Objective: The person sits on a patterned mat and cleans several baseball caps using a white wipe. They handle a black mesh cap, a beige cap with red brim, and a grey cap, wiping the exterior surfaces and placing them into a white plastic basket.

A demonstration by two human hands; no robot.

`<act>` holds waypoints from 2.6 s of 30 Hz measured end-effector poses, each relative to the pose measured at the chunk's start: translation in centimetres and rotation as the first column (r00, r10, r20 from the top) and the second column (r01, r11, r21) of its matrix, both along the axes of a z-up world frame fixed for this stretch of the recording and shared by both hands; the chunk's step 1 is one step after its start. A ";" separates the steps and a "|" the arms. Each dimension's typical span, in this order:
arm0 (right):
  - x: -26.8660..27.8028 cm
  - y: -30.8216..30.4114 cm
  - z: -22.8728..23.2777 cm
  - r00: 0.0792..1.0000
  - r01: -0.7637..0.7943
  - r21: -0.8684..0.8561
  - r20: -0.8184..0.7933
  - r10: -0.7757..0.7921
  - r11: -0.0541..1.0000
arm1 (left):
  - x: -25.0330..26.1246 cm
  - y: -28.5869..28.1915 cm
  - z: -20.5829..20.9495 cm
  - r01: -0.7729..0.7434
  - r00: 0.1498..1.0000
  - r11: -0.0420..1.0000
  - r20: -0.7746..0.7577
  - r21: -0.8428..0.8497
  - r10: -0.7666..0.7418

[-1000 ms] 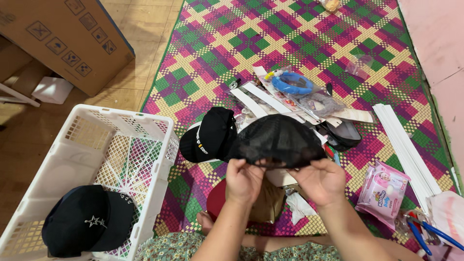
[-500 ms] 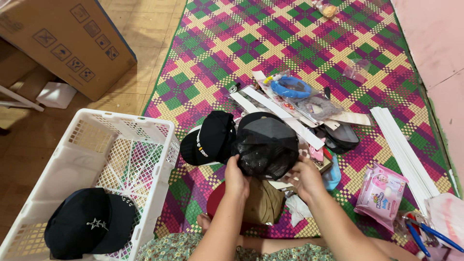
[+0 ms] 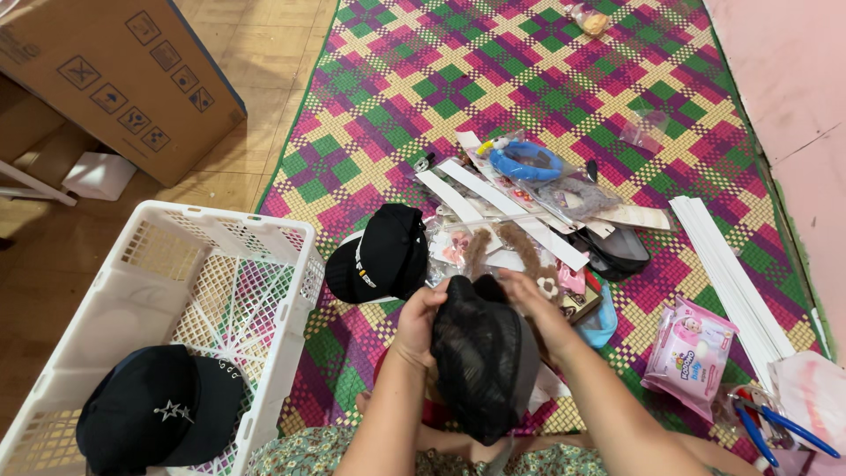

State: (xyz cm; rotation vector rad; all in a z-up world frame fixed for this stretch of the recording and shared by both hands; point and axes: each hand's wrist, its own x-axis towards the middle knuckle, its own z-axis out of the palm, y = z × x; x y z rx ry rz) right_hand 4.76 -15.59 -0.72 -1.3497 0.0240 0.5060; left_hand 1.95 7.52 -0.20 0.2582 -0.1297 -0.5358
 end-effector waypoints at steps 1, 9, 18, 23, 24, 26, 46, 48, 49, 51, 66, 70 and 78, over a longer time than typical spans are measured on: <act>-0.2 0.1 -0.2 0.998 -0.007 0.046 -0.067 0.010 0.999 | -0.2 0.0 0.1 -0.003 1.000 1.000 -0.013 -0.025 0.003; 1.0 -0.1 -3.6 0.944 0.120 0.394 -0.330 0.018 0.911 | 0.5 -0.1 2.6 -0.288 0.946 0.932 -0.085 0.220 0.312; 1.5 -2.2 -3.5 0.851 0.452 0.155 -0.369 -0.373 0.879 | 0.0 -0.4 6.8 -0.677 0.734 0.412 0.602 0.610 0.314; 0.7 -0.5 -1.6 0.845 0.479 0.062 -0.303 -0.441 0.875 | -0.6 -2.0 4.7 -0.437 0.899 0.537 0.373 0.722 0.231; 0.6 -0.4 -1.2 0.866 0.461 0.044 -0.239 -0.439 0.886 | -0.5 -2.1 4.1 -0.363 0.932 0.608 0.278 0.706 0.233; 0.6 -0.2 -0.6 0.887 0.446 0.030 -0.150 -0.438 0.894 | -0.7 -1.9 3.2 -0.323 0.946 0.610 0.220 0.723 0.239; 1.2 -2.1 -2.2 0.847 0.463 0.130 -0.355 -0.394 0.877 | 0.8 -0.9 2.1 -0.279 0.950 0.527 0.311 0.803 0.030; 1.0 -2.0 -2.7 0.841 0.474 0.093 -0.343 -0.419 0.876 | -0.3 -1.5 1.6 -0.173 0.965 0.290 0.220 0.941 -0.139; 1.2 -2.3 -2.9 0.852 0.439 0.114 -0.368 -0.373 0.891 | -0.3 -1.3 1.4 -0.167 0.961 0.362 0.233 0.917 -0.148; 1.7 -2.9 -3.6 0.867 0.368 0.162 -0.415 -0.276 0.915 | -0.2 -0.5 0.9 -0.147 0.952 0.497 0.258 0.855 -0.163; -1.8 3.9 3.8 0.936 0.259 0.430 -0.331 -0.116 0.865 | 0.5 7.1 6.1 -0.507 0.841 0.500 0.278 0.702 0.463; -2.7 7.4 5.9 0.956 0.189 0.427 -0.285 -0.067 0.884 | -0.9 12.6 8.2 -0.581 0.777 0.366 0.362 0.727 0.516; -4.9 19.1 6.6 0.961 0.013 0.363 -0.262 0.089 0.932 | -7.7 23.9 9.9 -0.615 0.596 0.195 0.288 0.764 0.750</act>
